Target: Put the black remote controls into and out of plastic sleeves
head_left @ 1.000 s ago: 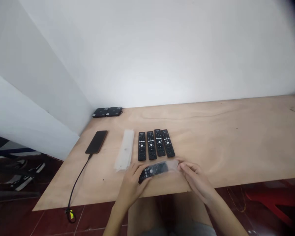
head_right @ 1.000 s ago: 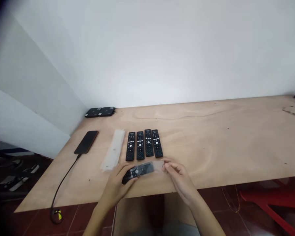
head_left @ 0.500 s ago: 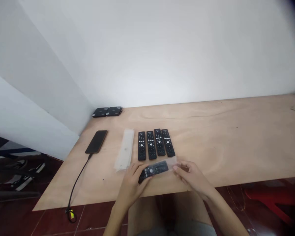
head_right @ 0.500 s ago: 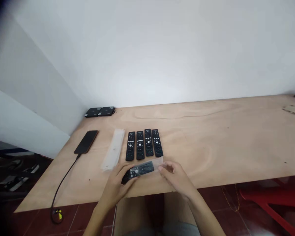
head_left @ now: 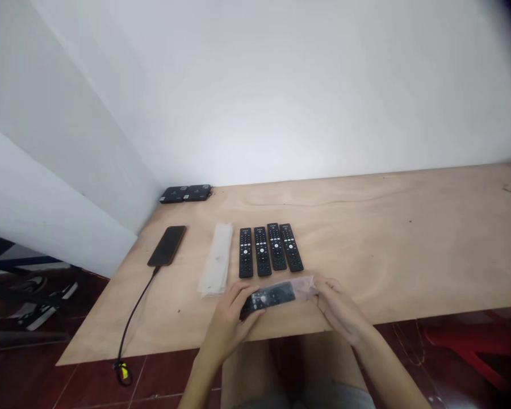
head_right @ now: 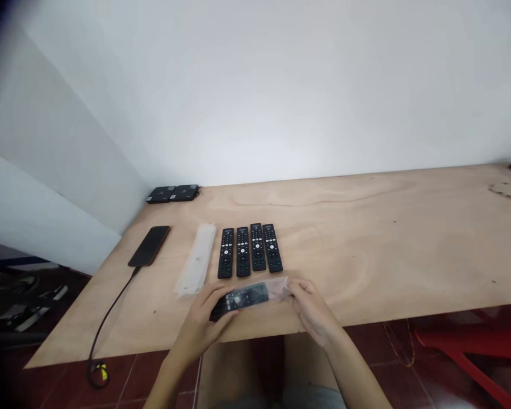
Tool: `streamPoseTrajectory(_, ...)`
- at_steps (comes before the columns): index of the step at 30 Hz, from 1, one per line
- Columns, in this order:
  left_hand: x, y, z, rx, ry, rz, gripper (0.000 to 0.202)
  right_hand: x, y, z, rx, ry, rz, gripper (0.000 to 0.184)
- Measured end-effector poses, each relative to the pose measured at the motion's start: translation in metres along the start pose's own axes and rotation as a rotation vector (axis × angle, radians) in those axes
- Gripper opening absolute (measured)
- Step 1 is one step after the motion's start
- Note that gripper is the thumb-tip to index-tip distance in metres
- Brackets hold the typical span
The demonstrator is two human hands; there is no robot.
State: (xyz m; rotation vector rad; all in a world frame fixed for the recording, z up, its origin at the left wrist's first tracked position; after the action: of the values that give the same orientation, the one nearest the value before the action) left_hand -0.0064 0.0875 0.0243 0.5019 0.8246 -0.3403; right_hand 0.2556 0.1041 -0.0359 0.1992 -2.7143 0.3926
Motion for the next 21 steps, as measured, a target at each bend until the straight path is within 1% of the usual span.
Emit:
streamPoseTrajectory(3,-0.001,0.000,0.001,0.003,-0.001,0.007,0.041,0.023,-0.002,-0.010,0.015,-0.181,-0.145,0.037)
streamPoseTrajectory(4,-0.001,0.000,0.001,0.004,-0.004,0.011,0.041,0.029,-0.003,-0.014,0.007,-0.221,-0.175,0.036)
streamPoseTrajectory(7,-0.001,0.000,0.004,0.016,-0.011,0.002,0.041,0.036,-0.004,-0.020,-0.022,-0.307,-0.180,0.035)
streamPoseTrajectory(10,0.000,0.001,0.009,0.044,-0.015,-0.020,0.041,0.039,-0.002,-0.017,-0.023,-0.396,-0.174,0.035)
streamPoseTrajectory(13,0.001,0.002,0.012,0.053,-0.024,-0.046,0.040,0.037,-0.001,-0.017,-0.054,-0.430,-0.160,0.034)
streamPoseTrajectory(15,0.003,0.003,0.010,0.034,-0.028,-0.062,0.039,0.031,-0.002,-0.018,-0.071,-0.420,-0.139,0.035)
streamPoseTrajectory(17,0.006,0.004,0.006,0.008,-0.033,-0.074,0.039,0.017,-0.005,-0.020,-0.066,-0.401,-0.092,0.035)
streamPoseTrajectory(19,0.008,0.003,0.001,-0.020,-0.041,-0.080,0.038,-0.004,-0.012,-0.024,-0.061,-0.382,-0.033,0.034)
streamPoseTrajectory(21,0.010,0.003,-0.002,-0.040,-0.044,-0.093,0.036,-0.032,-0.020,-0.029,-0.064,-0.357,0.029,0.033)
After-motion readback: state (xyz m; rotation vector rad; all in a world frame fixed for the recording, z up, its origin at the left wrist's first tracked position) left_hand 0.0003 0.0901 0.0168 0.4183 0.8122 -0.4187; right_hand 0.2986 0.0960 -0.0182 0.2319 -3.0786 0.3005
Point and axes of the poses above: each hand's wrist, its own y-axis towards the middle knuckle, its own x-axis out of the palm, z = x × y, the point moved 10 cm from there along y, towards the middle knuckle, and after that the axes turned 9 degrees about -z, right-handed, at the moved point
